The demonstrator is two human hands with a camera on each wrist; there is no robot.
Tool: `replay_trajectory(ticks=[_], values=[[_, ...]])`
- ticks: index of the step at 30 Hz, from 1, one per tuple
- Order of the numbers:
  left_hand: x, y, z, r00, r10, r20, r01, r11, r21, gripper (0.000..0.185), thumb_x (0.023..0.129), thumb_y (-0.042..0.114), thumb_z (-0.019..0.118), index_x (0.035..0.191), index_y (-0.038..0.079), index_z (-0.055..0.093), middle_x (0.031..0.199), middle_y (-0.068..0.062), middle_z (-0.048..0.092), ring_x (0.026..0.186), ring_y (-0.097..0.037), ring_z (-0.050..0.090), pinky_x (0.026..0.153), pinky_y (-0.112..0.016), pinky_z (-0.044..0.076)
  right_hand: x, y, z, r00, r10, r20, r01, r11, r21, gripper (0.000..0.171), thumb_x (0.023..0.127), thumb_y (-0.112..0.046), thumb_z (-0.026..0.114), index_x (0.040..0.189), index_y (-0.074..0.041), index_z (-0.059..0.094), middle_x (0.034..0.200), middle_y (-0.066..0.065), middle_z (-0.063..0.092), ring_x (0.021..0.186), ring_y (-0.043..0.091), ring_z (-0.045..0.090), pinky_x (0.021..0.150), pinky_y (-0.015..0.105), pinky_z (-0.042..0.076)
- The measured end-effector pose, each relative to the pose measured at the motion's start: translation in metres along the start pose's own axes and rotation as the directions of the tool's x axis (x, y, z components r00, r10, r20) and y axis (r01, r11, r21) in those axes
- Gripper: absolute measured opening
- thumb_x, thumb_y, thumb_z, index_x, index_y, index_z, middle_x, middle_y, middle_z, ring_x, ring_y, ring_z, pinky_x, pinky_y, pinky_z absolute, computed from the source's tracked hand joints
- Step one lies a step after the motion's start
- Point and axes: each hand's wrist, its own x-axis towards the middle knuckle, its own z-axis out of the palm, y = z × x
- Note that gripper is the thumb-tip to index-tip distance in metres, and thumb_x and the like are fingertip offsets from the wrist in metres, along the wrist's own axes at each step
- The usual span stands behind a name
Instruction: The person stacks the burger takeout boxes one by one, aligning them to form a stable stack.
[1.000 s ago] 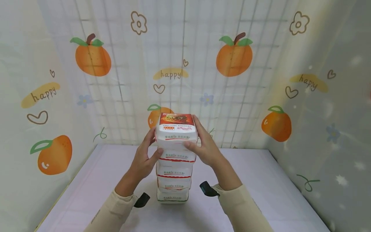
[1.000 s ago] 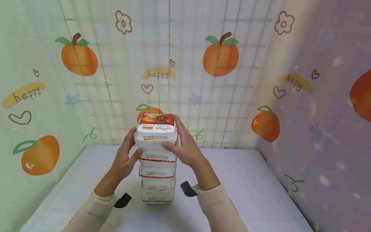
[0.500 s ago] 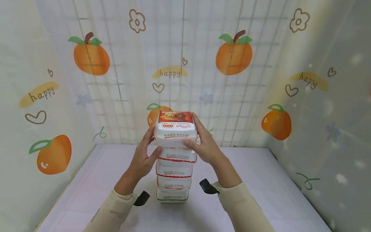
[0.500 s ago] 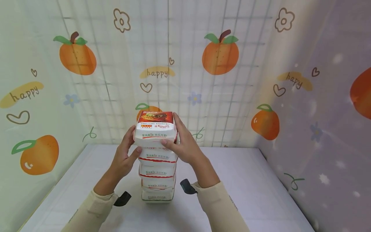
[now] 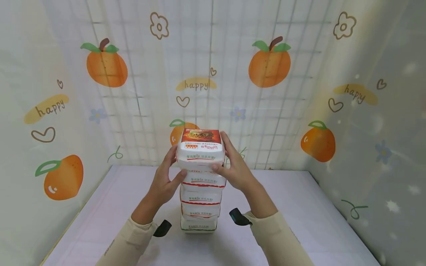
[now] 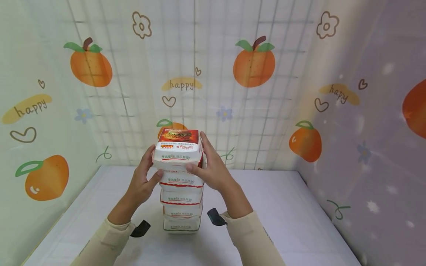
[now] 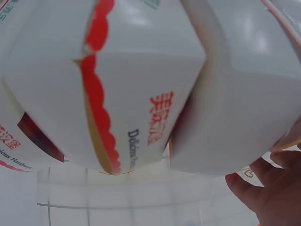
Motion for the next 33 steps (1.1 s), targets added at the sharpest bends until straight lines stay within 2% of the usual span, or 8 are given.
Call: replay_trajectory(ticks=[2, 5, 10, 15, 25, 33], values=[[-0.0004, -0.0001, 0.0004, 1.0, -0.005, 0.001, 0.005, 1.0, -0.011, 0.072, 0.097, 0.032, 0.06, 0.155, 0.027, 0.018, 0.148, 0.002, 0.04, 0.134, -0.024, 0.04, 0.103, -0.06, 0.034, -0.0015, 0.0018, 0.0004, 1.0, 0.003, -0.007, -0.003, 1.0, -0.003, 0.1, 0.081, -0.063, 0.065, 0.156, -0.038, 0.004, 0.154, -0.006, 0.031, 0.135, 0.035, 0.036, 0.082, 0.05, 0.054], [0.0, 0.0002, 0.0008, 1.0, -0.002, 0.001, 0.002, 1.0, -0.018, 0.073, 0.096, 0.031, 0.06, 0.155, 0.026, 0.018, 0.149, 0.002, 0.039, 0.134, -0.024, 0.039, 0.104, -0.059, 0.033, -0.0027, 0.0037, 0.0011, 1.0, -0.004, -0.015, 0.004, 1.0, -0.004, 0.1, 0.081, -0.06, 0.067, 0.156, -0.038, 0.004, 0.155, -0.006, 0.03, 0.136, 0.037, 0.034, 0.084, 0.055, 0.052], [0.0012, 0.0008, 0.0015, 1.0, -0.002, -0.001, 0.002, 1.0, -0.012, 0.074, 0.096, 0.041, 0.057, 0.156, 0.026, 0.016, 0.149, 0.003, 0.039, 0.134, -0.022, 0.039, 0.106, -0.057, 0.031, -0.0032, 0.0043, 0.0007, 0.999, -0.013, -0.029, 0.012, 1.0, -0.027, 0.101, 0.079, -0.065, 0.065, 0.156, -0.038, 0.005, 0.156, -0.005, 0.028, 0.138, 0.041, 0.029, 0.089, 0.067, 0.042], [0.0, 0.0013, 0.0015, 1.0, -0.013, -0.005, 0.013, 1.0, -0.016, 0.074, 0.096, 0.044, 0.057, 0.156, 0.026, 0.016, 0.145, 0.003, 0.043, 0.132, -0.023, 0.041, 0.104, -0.059, 0.033, -0.0042, 0.005, 0.0, 0.999, -0.013, -0.035, 0.012, 0.999, -0.036, 0.101, 0.079, -0.069, 0.063, 0.156, -0.037, 0.006, 0.158, -0.004, 0.024, 0.139, 0.039, 0.028, 0.093, 0.072, 0.034], [0.0041, 0.0059, 0.0015, 1.0, 0.007, -0.01, -0.007, 1.0, -0.017, 0.074, 0.096, 0.026, 0.061, 0.156, 0.022, 0.017, 0.146, -0.002, 0.043, 0.132, -0.027, 0.042, 0.106, -0.057, 0.031, -0.0041, 0.0053, -0.0022, 0.999, -0.02, -0.029, 0.019, 1.0, -0.016, 0.099, 0.08, -0.07, 0.061, 0.156, -0.037, 0.006, 0.156, -0.002, 0.029, 0.139, 0.038, 0.028, 0.097, 0.07, 0.032], [0.0054, 0.0062, 0.0046, 1.0, -0.004, 0.002, 0.004, 1.0, -0.022, 0.073, 0.097, 0.043, 0.056, 0.156, 0.026, 0.017, 0.147, 0.003, 0.042, 0.132, -0.022, 0.041, 0.107, -0.055, 0.031, -0.0051, 0.0054, -0.0048, 0.999, -0.041, -0.024, 0.042, 0.999, 0.028, 0.102, 0.08, -0.066, 0.064, 0.157, -0.032, 0.006, 0.155, 0.003, 0.03, 0.139, 0.039, 0.027, 0.096, 0.07, 0.034]])
